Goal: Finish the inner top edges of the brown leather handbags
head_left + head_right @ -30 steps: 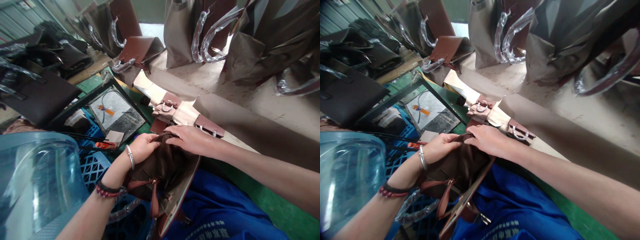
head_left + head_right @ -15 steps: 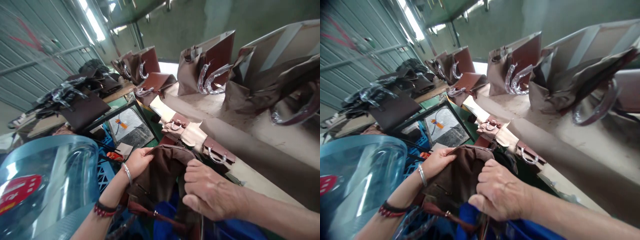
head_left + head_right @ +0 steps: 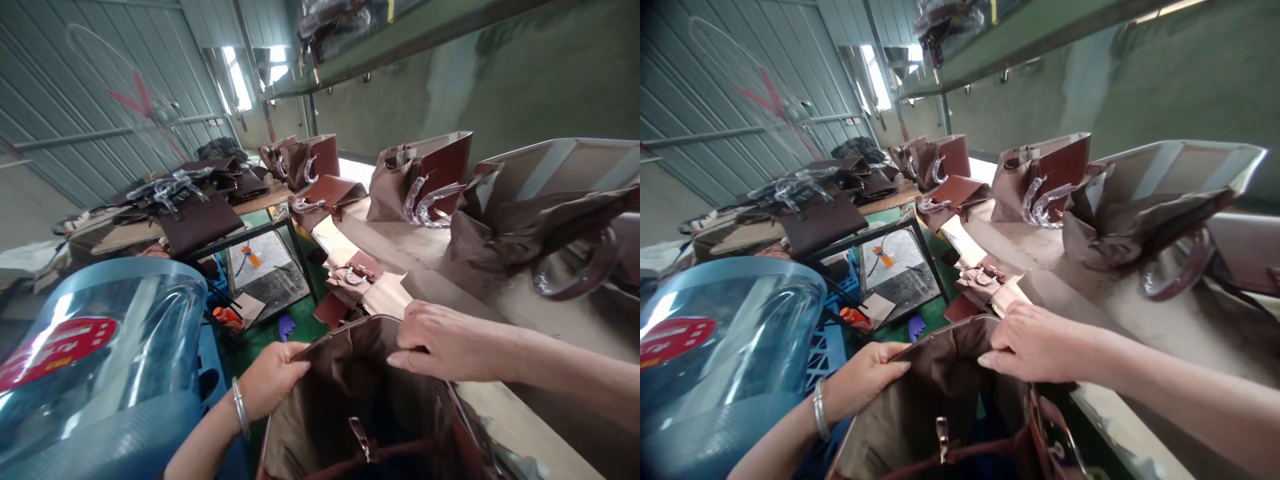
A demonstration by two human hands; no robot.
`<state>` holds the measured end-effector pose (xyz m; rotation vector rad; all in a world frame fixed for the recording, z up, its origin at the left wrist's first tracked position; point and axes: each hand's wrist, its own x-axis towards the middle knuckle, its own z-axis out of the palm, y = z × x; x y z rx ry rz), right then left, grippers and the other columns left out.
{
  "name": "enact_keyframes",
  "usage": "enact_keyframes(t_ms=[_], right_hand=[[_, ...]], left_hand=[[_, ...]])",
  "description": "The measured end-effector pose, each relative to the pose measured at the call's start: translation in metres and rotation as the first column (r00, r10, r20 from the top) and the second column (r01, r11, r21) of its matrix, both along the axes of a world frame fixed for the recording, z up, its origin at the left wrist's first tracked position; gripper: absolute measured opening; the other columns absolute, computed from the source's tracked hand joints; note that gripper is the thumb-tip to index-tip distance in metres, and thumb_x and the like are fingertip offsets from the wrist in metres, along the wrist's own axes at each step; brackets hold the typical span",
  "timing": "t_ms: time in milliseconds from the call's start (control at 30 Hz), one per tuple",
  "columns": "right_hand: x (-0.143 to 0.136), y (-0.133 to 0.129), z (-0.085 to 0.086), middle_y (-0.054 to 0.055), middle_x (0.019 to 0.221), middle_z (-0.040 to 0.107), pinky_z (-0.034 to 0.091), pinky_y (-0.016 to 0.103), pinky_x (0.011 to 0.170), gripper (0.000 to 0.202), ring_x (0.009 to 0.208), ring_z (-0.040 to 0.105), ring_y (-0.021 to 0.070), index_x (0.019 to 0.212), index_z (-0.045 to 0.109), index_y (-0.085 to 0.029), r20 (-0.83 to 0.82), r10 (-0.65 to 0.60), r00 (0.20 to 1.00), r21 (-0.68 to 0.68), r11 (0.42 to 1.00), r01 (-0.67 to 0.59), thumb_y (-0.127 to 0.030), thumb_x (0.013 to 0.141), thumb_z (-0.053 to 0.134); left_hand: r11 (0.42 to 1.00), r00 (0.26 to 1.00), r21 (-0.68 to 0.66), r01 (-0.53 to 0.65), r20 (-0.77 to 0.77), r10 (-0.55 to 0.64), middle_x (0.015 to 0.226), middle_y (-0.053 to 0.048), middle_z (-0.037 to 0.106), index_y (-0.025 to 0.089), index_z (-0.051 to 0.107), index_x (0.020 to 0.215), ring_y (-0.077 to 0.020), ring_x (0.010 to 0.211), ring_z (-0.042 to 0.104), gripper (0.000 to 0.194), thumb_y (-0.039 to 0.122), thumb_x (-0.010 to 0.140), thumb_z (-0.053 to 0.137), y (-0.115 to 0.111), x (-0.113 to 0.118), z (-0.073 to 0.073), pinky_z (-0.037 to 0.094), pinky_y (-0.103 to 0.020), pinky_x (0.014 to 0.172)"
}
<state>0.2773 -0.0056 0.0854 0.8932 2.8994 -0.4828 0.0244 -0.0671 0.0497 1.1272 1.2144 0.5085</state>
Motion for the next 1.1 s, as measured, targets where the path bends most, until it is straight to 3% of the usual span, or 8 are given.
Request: enact_keyframes(t_ms=[100, 200, 433, 567, 733, 867, 1000, 1100], right_hand=[[-0.012, -0.008, -0.006, 0.004, 0.053, 0.055, 0.032, 0.029, 0.064, 0.039, 0.066, 0.052, 0.0186, 0.052, 0.053, -0.017, 0.067, -0.130, 0.989, 0.044, 0.991, 0.127, -0.038, 0.083, 0.042], [-0.024, -0.014, -0.015, 0.002, 0.059, 0.056, 0.032, 0.031, 0.067, 0.035, 0.061, 0.051, 0.0163, 0.057, 0.052, -0.018, -0.016, -0.175, 0.984, 0.081, 0.981, 0.176, -0.041, 0.082, 0.044], [-0.049, 0.003, -0.022, 0.004, 0.083, 0.053, 0.034, 0.034, 0.073, 0.023, 0.082, 0.048, 0.0209, 0.084, 0.053, -0.019, -0.215, -0.065, 0.974, 0.232, 0.966, 0.116, -0.033, 0.070, 0.063], [-0.062, 0.019, -0.028, 0.006, 0.096, 0.054, 0.036, 0.033, 0.080, 0.041, 0.093, 0.048, 0.0207, 0.108, 0.049, -0.020, -0.227, -0.004, 0.974, 0.052, 0.999, 0.016, -0.027, 0.070, 0.063], [-0.076, 0.038, -0.043, 0.002, 0.089, 0.059, 0.040, 0.025, 0.073, 0.023, 0.083, 0.054, 0.0159, 0.096, 0.058, -0.018, -0.223, 0.063, 0.973, -0.268, 0.955, -0.124, -0.023, 0.074, 0.058], [-0.077, 0.043, -0.056, 0.002, 0.090, 0.060, 0.041, 0.024, 0.072, 0.024, 0.082, 0.055, 0.0152, 0.095, 0.059, -0.018, -0.238, 0.068, 0.969, -0.344, 0.927, -0.150, -0.029, 0.074, 0.059], [-0.078, 0.038, -0.067, 0.007, 0.110, 0.053, 0.038, 0.030, 0.083, 0.048, 0.098, 0.049, 0.0181, 0.121, 0.041, -0.019, -0.274, 0.046, 0.961, -0.237, 0.965, -0.113, -0.034, 0.078, 0.053], [-0.082, 0.033, -0.065, 0.010, 0.110, 0.050, 0.036, 0.036, 0.085, 0.047, 0.101, 0.045, 0.0220, 0.122, 0.039, -0.019, -0.258, 0.090, 0.962, 0.024, 0.996, -0.087, -0.029, 0.078, 0.053]], left_hand=[[0.997, 0.994, 0.064, 0.045, -0.100, -0.039, 0.087, -0.002, 0.067, 0.015, 0.062, 0.096, -0.0200, 0.084, 0.058, 0.030, 0.016, 0.071, 0.046, 0.000, 0.001, 0.007, 0.043, -0.030, 0.079], [0.997, 0.992, 0.051, 0.053, -0.115, -0.047, 0.086, -0.001, 0.067, 0.016, 0.062, 0.098, -0.0203, 0.083, 0.058, 0.032, 0.015, 0.072, 0.044, -0.003, 0.000, 0.009, 0.043, -0.030, 0.078], [1.000, 0.997, -0.013, 0.021, -0.078, -0.022, 0.085, -0.001, 0.066, 0.017, 0.058, 0.105, -0.0185, 0.078, 0.059, 0.036, 0.014, 0.073, 0.042, -0.005, -0.002, 0.014, 0.043, -0.029, 0.079], [0.997, 0.999, -0.072, -0.008, -0.032, 0.006, 0.087, -0.001, 0.066, 0.017, 0.057, 0.106, -0.0188, 0.078, 0.059, 0.036, 0.015, 0.073, 0.043, -0.007, -0.004, 0.017, 0.045, -0.027, 0.072], [0.994, 0.999, -0.106, -0.005, 0.039, 0.009, 0.086, -0.001, 0.067, 0.016, 0.057, 0.105, -0.0192, 0.081, 0.059, 0.034, 0.017, 0.074, 0.044, -0.008, -0.012, 0.006, 0.045, -0.026, 0.072], [0.993, 0.999, -0.113, -0.016, 0.028, 0.020, 0.087, -0.001, 0.067, 0.015, 0.058, 0.103, -0.0189, 0.084, 0.059, 0.034, 0.018, 0.072, 0.047, -0.004, -0.022, -0.008, 0.045, -0.027, 0.077], [0.981, 0.997, -0.182, -0.072, 0.009, 0.075, 0.079, -0.003, 0.067, 0.012, 0.059, 0.099, -0.0199, 0.078, 0.060, 0.033, 0.021, 0.068, 0.051, 0.001, -0.030, -0.020, 0.047, -0.028, 0.071], [0.965, 0.993, -0.234, -0.119, -0.028, 0.116, 0.071, -0.002, 0.066, 0.012, 0.060, 0.091, -0.0189, 0.070, 0.061, 0.030, 0.021, 0.064, 0.054, 0.006, -0.032, -0.025, 0.047, -0.028, 0.065]])
